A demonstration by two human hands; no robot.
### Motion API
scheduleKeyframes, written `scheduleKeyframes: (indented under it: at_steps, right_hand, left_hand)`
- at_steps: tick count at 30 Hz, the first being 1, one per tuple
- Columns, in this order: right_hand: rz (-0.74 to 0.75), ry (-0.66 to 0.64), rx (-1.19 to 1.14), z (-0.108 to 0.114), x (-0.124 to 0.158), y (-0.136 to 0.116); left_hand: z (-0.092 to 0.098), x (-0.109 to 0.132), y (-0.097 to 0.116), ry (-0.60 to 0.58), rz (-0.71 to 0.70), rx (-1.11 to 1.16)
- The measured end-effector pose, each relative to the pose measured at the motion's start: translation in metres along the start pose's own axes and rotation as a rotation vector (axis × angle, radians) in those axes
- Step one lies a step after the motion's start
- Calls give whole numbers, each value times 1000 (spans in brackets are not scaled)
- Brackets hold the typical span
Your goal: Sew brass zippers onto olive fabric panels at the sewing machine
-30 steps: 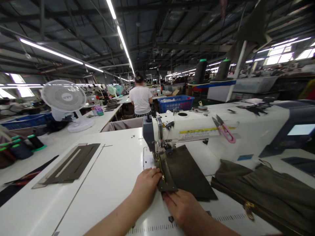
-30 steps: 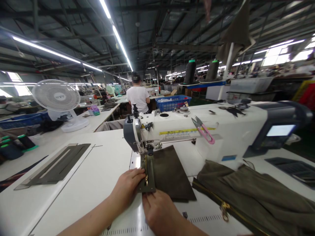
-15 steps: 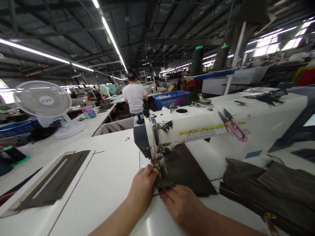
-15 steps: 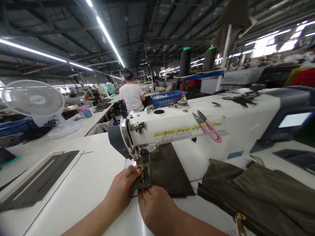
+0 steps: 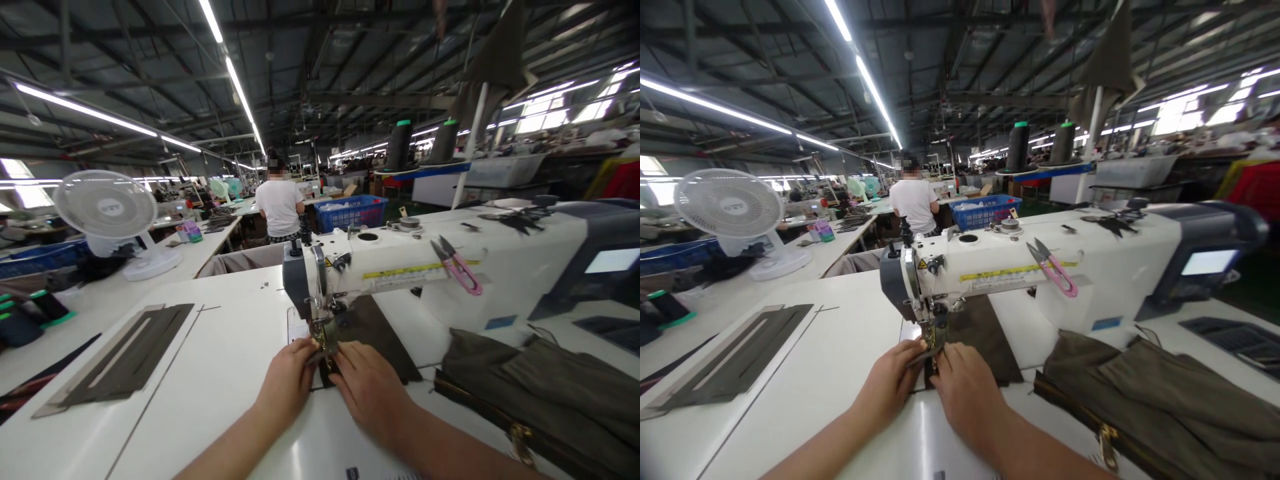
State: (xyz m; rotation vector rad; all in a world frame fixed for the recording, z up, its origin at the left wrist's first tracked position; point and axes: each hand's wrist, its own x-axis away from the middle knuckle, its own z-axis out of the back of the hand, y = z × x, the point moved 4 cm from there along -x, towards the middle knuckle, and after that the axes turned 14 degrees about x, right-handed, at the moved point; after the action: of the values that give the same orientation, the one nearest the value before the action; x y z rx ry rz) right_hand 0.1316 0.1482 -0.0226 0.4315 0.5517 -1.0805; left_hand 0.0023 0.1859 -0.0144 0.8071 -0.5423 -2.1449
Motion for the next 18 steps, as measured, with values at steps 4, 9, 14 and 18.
scheduleKeyframes:
  at_steps: [4, 9, 14, 18]
  right_hand:
    - [-86, -231, 2, -10, -23, 5]
    - [-80, -315, -84, -21, -37, 15]
    - [-228, -292, -157, -29, -38, 33]
    - [-247, -313, -261, -34, -39, 37]
  left_hand:
    - [4, -2, 6, 55, 78, 48]
    - [8, 5, 13, 89, 91, -100]
    - [9, 24, 17, 96, 198, -201]
    - [3, 29, 26, 72, -127, -71]
